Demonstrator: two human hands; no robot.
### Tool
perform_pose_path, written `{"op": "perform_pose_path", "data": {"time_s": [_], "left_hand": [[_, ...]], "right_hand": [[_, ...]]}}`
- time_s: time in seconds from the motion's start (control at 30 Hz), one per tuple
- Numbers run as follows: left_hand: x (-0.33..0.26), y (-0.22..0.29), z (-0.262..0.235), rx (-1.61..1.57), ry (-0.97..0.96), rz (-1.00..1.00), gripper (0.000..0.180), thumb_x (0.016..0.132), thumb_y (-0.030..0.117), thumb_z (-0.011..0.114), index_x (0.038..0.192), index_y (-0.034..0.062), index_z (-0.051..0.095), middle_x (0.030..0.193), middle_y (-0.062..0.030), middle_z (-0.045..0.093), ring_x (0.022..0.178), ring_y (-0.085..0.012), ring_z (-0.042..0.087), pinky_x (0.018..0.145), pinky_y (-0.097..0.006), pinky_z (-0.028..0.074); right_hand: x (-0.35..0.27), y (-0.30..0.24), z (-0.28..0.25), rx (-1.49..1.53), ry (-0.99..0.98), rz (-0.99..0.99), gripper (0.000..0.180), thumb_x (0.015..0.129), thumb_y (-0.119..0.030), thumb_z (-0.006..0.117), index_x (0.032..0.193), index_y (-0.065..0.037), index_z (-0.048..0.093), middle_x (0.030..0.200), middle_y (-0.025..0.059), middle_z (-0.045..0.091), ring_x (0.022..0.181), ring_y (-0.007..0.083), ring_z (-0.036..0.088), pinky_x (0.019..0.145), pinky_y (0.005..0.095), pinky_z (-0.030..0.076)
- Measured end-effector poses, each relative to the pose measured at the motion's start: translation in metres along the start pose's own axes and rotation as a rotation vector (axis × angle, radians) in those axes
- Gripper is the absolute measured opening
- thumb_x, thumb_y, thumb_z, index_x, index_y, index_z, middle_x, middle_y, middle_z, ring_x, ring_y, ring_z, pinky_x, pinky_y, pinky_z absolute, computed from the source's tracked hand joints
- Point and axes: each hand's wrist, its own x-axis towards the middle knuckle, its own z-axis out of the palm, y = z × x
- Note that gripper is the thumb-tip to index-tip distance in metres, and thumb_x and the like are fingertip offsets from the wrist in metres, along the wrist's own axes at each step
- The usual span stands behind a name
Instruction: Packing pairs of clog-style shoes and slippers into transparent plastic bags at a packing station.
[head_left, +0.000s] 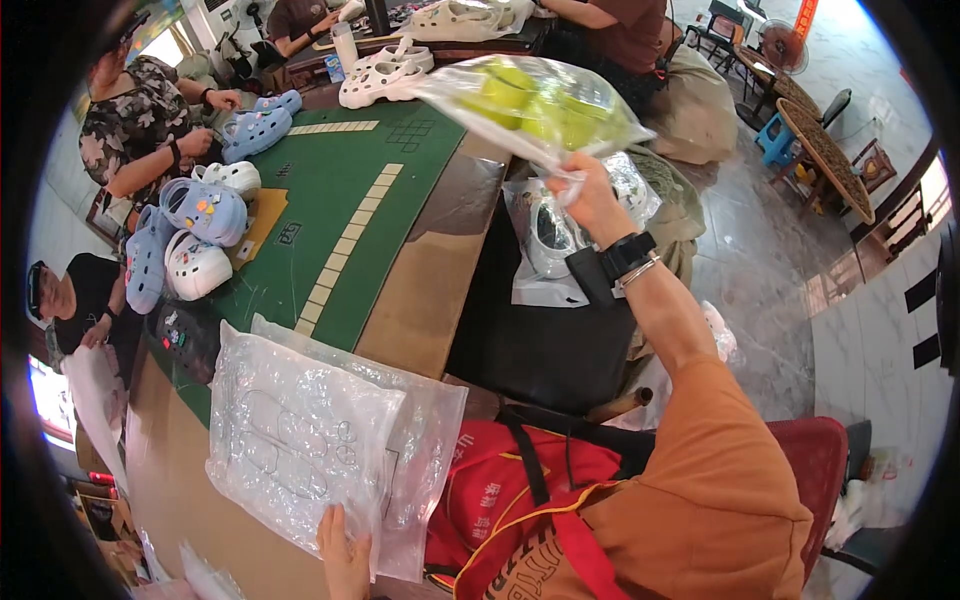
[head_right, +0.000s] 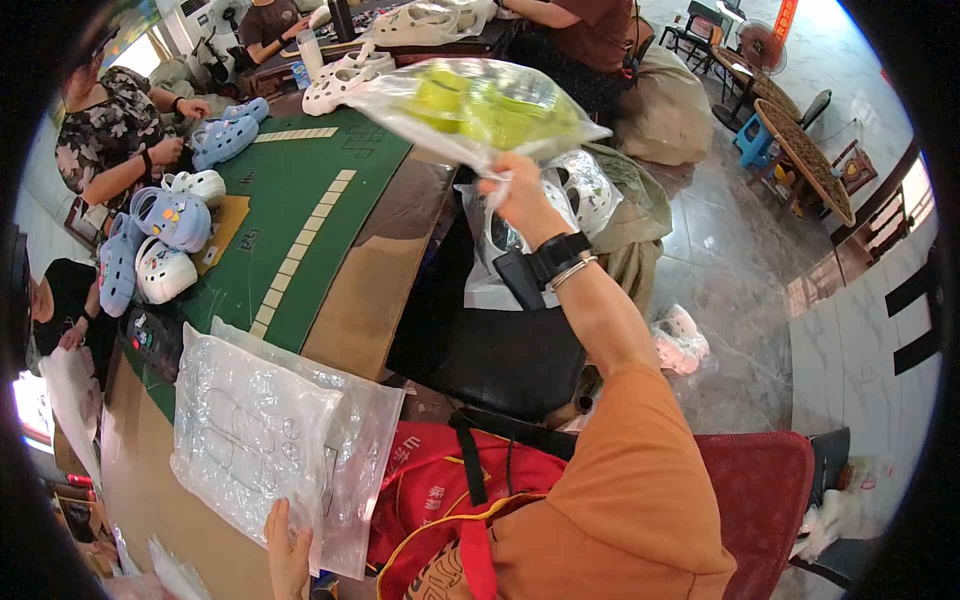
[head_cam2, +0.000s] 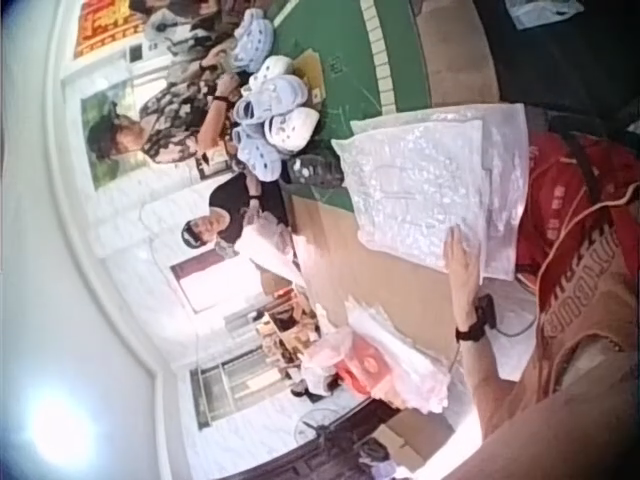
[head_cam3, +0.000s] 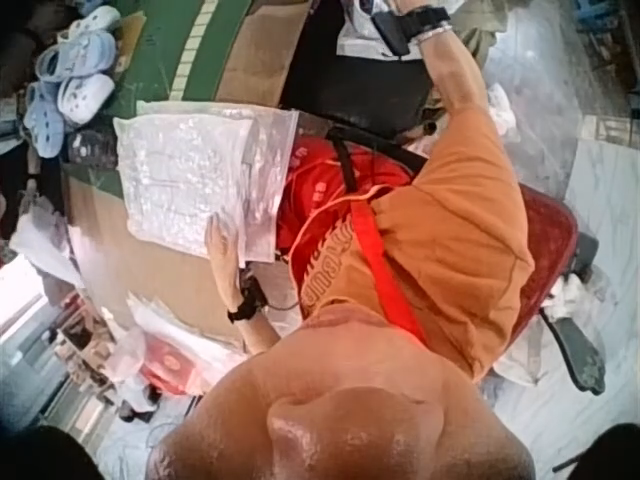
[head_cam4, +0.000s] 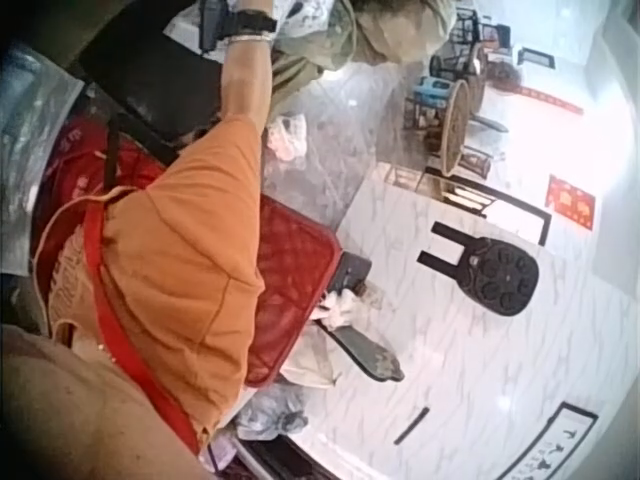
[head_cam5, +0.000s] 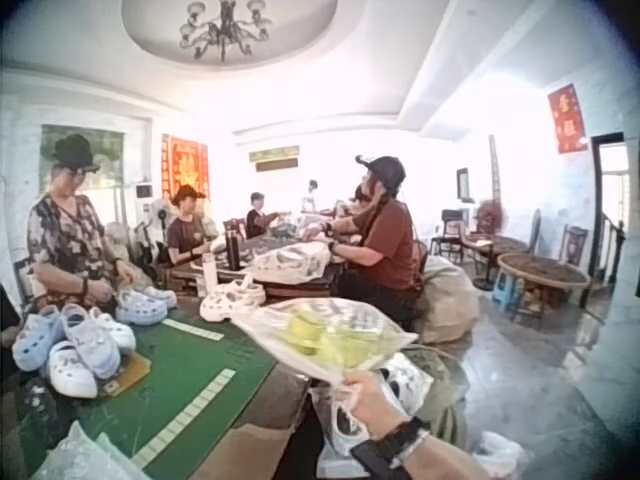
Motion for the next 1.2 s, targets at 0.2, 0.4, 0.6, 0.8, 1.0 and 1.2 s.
{"op": "perform_pose_path", "data": {"time_s": [0.2, 0.4, 0.6, 0.8, 1.0, 1.2], "left_hand": [[0.009, 0.015, 0.001, 0.024, -0.033, -0.028, 0.050, 0.089, 0.024, 0.048, 0.133, 0.0040, 0.034, 0.138, -0.0183, 0.028, 0.127, -0.0320, 0.025, 0.106, -0.037, 0.020], [0.014, 0.006, 0.010, 0.218, 0.137, 0.136, 0.052, 0.074, 0.005, 0.057, 0.123, -0.0003, 0.042, 0.125, -0.0217, 0.044, 0.116, -0.0343, 0.041, 0.097, -0.042, 0.035], [0.012, 0.011, 0.002, 0.124, 0.081, 0.037, 0.056, 0.076, 0.023, 0.063, 0.127, 0.0111, 0.042, 0.128, -0.0224, 0.039, 0.119, -0.0410, 0.033, 0.099, -0.046, 0.028], [0.006, 0.011, 0.015, 0.213, 0.154, 0.053, 0.055, 0.077, 0.030, 0.060, 0.128, 0.0191, 0.042, 0.132, -0.0168, 0.036, 0.120, -0.0373, 0.033, 0.097, -0.047, 0.030], [0.020, -0.005, 0.021, 0.091, 0.488, 0.087, 0.017, 0.082, 0.017, 0.055, 0.085, 0.0011, 0.058, 0.084, -0.0145, 0.060, 0.080, -0.0318, 0.057, 0.069, -0.039, 0.046], [0.021, 0.005, -0.014, -0.084, 0.555, -0.065, 0.016, 0.083, 0.018, 0.053, 0.084, 0.0024, 0.058, 0.084, -0.0151, 0.059, 0.082, -0.0316, 0.056, 0.070, -0.038, 0.045]], "right_hand": [[0.061, -0.018, -0.140, 0.317, 0.332, -0.076, 0.017, 0.078, -0.007, 0.048, 0.093, 0.001, 0.048, 0.085, 0.0130, 0.052, 0.059, 0.0230, 0.046, 0.050, 0.0342, 0.043], [0.083, 0.018, -0.308, -0.445, 0.510, 0.002, 0.030, 0.083, -0.029, 0.052, 0.104, -0.009, 0.057, 0.094, 0.0104, 0.058, 0.091, 0.0250, 0.047, 0.076, 0.0365, 0.039], [0.090, 0.039, -0.198, -1.032, 0.103, -0.187, 0.026, 0.077, -0.017, 0.061, 0.098, -0.008, 0.047, 0.103, 0.0063, 0.050, 0.090, 0.0222, 0.054, 0.087, 0.0408, 0.040], [-0.028, 0.064, 0.100, -1.098, -0.580, 0.134, 0.054, 0.082, -0.019, 0.056, 0.131, -0.012, 0.036, 0.122, 0.0039, 0.046, 0.098, 0.0142, 0.048, 0.079, 0.0273, 0.040], [-0.162, 0.146, 0.175, -1.324, -2.111, -0.431, 0.040, 0.076, -0.021, 0.062, 0.115, -0.020, 0.054, 0.127, 0.0120, 0.042, 0.115, 0.0309, 0.042, 0.093, 0.0429, 0.034], [-0.169, 0.172, 0.180, -1.452, -2.096, -0.596, 0.031, 0.079, -0.019, 0.058, 0.110, -0.015, 0.055, 0.127, 0.0115, 0.042, 0.112, 0.0293, 0.044, 0.091, 0.0438, 0.036]]}}
